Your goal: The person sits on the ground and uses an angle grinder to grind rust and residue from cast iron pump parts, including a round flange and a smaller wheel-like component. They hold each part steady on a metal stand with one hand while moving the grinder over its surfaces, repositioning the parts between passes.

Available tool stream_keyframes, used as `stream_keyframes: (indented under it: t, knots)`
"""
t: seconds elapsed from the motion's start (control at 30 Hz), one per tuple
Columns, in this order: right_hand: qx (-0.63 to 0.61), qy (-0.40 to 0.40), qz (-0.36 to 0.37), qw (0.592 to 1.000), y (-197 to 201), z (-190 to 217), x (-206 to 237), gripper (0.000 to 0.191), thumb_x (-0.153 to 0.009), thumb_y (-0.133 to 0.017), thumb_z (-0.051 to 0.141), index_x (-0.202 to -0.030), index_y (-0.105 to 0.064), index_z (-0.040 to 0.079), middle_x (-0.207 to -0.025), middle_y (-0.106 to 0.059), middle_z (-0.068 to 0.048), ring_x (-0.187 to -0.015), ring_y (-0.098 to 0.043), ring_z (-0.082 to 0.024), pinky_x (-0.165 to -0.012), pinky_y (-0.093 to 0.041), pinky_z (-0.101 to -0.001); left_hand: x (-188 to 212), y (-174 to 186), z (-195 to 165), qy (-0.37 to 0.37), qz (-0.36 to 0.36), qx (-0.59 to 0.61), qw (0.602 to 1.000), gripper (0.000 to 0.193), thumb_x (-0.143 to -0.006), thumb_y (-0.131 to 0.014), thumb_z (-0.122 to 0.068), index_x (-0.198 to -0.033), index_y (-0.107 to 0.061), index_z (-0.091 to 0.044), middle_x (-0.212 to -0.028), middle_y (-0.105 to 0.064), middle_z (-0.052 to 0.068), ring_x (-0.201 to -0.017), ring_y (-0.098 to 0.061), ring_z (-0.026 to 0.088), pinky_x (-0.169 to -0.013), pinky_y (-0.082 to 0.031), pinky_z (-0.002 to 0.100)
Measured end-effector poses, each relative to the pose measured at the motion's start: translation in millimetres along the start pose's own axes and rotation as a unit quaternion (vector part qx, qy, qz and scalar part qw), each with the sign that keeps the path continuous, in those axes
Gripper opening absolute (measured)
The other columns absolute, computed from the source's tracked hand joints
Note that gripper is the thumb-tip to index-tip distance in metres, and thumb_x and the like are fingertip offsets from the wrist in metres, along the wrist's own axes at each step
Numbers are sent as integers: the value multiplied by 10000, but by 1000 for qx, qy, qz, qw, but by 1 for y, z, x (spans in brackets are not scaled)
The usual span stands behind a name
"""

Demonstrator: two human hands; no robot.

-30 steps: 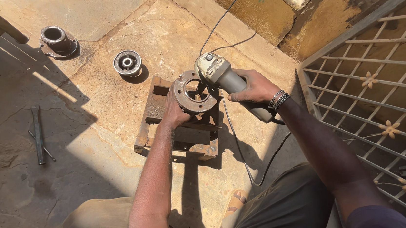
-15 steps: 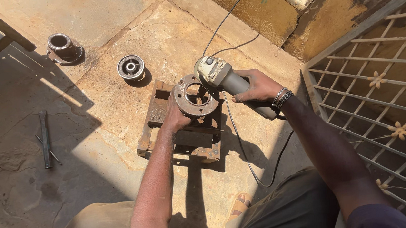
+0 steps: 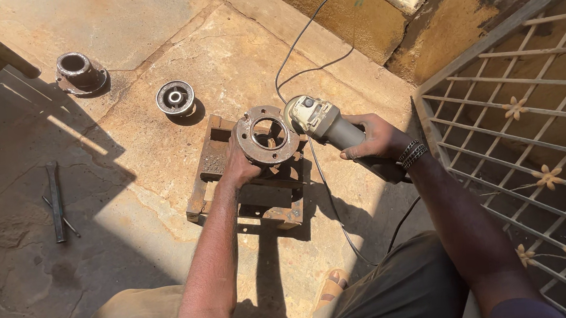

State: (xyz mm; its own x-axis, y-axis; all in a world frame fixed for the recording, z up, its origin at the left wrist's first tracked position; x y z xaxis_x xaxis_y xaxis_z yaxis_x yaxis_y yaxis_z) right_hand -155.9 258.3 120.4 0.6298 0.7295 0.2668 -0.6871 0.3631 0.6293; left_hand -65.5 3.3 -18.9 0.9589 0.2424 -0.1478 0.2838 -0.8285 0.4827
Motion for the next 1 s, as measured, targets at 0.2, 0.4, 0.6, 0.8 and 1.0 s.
stream_keyframes:
  t: [0.2, 0.4, 0.6, 0.8, 1.0]
  knots:
    - [-23, -76, -9, 997, -13, 2, -33, 830, -677, -900, 308, -1398, -604, 25, -1080, -748, -166, -847, -725, -198, -745, -609, -336, 1, 1, 1, 15, 7, 13, 1000, 1172, -662, -909, -350, -1584, -238, -85, -1574, -331, 191, -1492, -320, 371, -1235, -262, 532]
    - [-17, -62, -25, 998, -16, 8, -49, 734, -735, -889, 309, -1348, -622, 7, -1006, -758, -139, -780, -747, -191, -676, -623, -324, 0, 0, -3, 11, 15, 0, 1000, 1218, -591, -904, -265, -1583, -221, -85, -1588, -311, 185, -1494, -309, 360, -1253, -245, 513]
    - [-131, -105, -24, 985, -20, -5, -15, 598, -759, -867, 285, -1216, -662, -40, -935, -722, -138, -709, -728, -198, -605, -624, -359, -1, -1, -2, 22, 17, -3, 1000, 1210, -630, -910, -310, -1591, -207, -92, -1592, -305, 184, -1486, -316, 366, -1242, -265, 530]
    - [-94, -117, -45, 988, -25, -6, -39, 600, -745, -868, 292, -1220, -647, 1, -926, -734, -106, -708, -731, -176, -615, -629, -342, 0, 0, -4, 32, 13, -4, 999, 1207, -635, -914, -324, -1589, -206, -112, -1587, -314, 171, -1479, -327, 365, -1220, -283, 538]
    - [-136, -142, -42, 980, -25, -11, -24, 616, -730, -866, 298, -1205, -644, -24, -919, -722, -125, -677, -734, -198, -579, -631, -361, -1, -2, -5, 25, 15, -10, 1000, 1229, -615, -913, -318, -1590, -193, -116, -1564, -330, 168, -1468, -332, 360, -1222, -286, 530]
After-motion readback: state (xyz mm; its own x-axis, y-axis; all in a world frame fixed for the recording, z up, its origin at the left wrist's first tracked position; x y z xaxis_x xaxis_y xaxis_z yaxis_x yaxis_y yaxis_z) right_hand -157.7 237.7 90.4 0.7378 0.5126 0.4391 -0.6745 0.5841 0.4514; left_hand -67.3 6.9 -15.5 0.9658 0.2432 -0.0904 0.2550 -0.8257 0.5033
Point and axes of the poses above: each hand's wrist, its own x-axis away from the middle knuckle, its own y-axis out of the back of the hand, z = x × y, the point moved 6 cm from there along -x, towards the middle knuckle
